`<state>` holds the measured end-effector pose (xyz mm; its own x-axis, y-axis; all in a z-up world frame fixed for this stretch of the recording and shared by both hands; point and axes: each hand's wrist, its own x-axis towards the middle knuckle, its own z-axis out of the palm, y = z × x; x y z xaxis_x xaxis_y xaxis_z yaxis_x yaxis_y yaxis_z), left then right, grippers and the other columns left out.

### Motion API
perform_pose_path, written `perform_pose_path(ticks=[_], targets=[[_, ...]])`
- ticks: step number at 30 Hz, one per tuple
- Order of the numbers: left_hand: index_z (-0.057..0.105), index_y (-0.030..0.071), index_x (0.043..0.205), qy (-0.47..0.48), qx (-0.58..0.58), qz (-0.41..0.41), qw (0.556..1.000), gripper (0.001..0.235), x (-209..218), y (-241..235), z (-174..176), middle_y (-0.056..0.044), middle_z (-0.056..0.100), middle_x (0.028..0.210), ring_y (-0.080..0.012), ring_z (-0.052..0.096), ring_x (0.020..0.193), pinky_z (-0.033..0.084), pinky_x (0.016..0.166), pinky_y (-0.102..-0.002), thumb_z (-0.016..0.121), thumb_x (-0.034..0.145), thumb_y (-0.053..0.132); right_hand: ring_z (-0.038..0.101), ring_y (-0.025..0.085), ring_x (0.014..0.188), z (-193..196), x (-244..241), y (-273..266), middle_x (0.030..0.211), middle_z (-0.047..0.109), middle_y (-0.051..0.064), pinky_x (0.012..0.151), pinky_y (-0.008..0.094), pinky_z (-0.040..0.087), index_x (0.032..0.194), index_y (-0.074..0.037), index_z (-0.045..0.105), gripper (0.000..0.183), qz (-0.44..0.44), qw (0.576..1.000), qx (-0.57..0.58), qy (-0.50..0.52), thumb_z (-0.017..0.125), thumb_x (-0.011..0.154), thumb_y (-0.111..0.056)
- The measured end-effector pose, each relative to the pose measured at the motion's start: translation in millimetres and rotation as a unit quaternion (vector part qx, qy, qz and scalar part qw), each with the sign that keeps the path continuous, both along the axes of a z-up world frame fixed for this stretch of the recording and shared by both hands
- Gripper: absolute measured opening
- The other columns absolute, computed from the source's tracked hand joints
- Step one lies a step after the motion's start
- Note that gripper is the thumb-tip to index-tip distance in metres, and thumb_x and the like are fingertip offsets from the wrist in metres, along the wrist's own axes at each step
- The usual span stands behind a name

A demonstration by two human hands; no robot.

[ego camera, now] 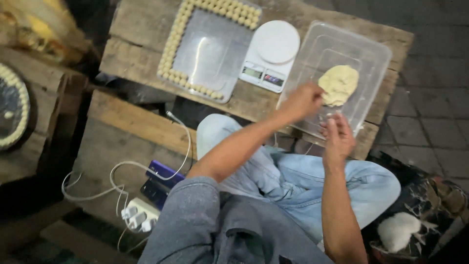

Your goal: The person sits on the floor and repeatedly pinches off small pieces of dough from a larger mass, rolls them into balls between their palms, weighs each piece on a digital scale, and places the finished balls into a clear plastic tray. The process is repeated continuously throughout the clip.

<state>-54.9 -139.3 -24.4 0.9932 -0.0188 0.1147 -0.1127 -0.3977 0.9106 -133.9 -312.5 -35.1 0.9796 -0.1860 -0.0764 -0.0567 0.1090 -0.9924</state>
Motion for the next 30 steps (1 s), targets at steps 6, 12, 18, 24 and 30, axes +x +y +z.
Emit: perform_pose_path(ticks=[6, 12, 18, 24, 30], targets=[[0.07, 0.003, 0.116, 0.008, -0.049, -0.062, 0.997, 0.033, -69.0, -12.0, 35.5, -0.026, 0.074, 0.106, -0.0476, 0.071, 0.102, 0.06, 0.087, -0.055, 0.067, 0.09, 0.023, 0.078, 0.025, 0.085, -28.6, -11.5, -23.1, 0.101, 0.073, 0.015, 0.079, 0.038, 0.072, 0.123, 0.001, 0.071, 0.02, -0.01, 0.995, 0.093, 0.028, 0.07, 0.103, 0.004], [0.074, 0.012, 0.11, 0.023, -0.055, -0.081, 0.995, 0.039, -61.6, -20.2, 17.0, -0.02, 0.076, 0.104, -0.0435, 0.072, 0.105, 0.061, 0.09, -0.051, 0.078, 0.08, 0.035, 0.078, 0.023, 0.081, -37.7, -10.4, -34.5, 0.095, 0.074, 0.014, 0.072, 0.036, 0.072, 0.111, -0.004, 0.071, 0.009, -0.023, 0.99, 0.122, 0.065, 0.072, 0.103, -0.001], [0.077, 0.019, 0.109, 0.101, -0.058, -0.054, 0.992, 0.03, -55.0, -20.6, 12.9, -0.013, 0.08, 0.102, -0.0385, 0.074, 0.106, 0.061, 0.092, -0.049, 0.078, 0.08, 0.031, 0.078, 0.023, 0.08, -21.4, -7.8, -22.1, 0.094, 0.074, 0.013, 0.072, 0.036, 0.072, 0.111, -0.007, 0.071, 0.009, -0.012, 0.989, 0.12, 0.084, 0.073, 0.103, -0.005], [0.079, 0.019, 0.102, 0.218, -0.196, -0.016, 0.956, 0.034, -44.8, -13.6, 19.2, -0.006, 0.076, 0.077, -0.0246, 0.079, 0.073, 0.068, 0.066, -0.039, 0.086, 0.07, 0.03, 0.075, 0.018, 0.075, -6.4, -3.5, -16.9, 0.092, 0.074, 0.012, 0.068, 0.029, 0.07, 0.111, -0.007, 0.069, 0.006, 0.018, 0.983, 0.159, 0.093, 0.07, 0.105, -0.008], [0.071, -0.011, 0.104, 0.309, -0.496, -0.023, 0.811, 0.036, -55.7, -6.6, 58.4, -0.024, 0.074, 0.086, -0.0308, 0.077, 0.073, 0.068, 0.066, -0.035, 0.085, 0.079, 0.01, 0.076, 0.017, 0.088, 32.2, -5.2, -18.0, 0.107, 0.074, 0.009, 0.078, 0.028, 0.071, 0.129, -0.012, 0.066, 0.024, 0.085, 0.979, 0.172, 0.072, 0.067, 0.105, -0.009]])
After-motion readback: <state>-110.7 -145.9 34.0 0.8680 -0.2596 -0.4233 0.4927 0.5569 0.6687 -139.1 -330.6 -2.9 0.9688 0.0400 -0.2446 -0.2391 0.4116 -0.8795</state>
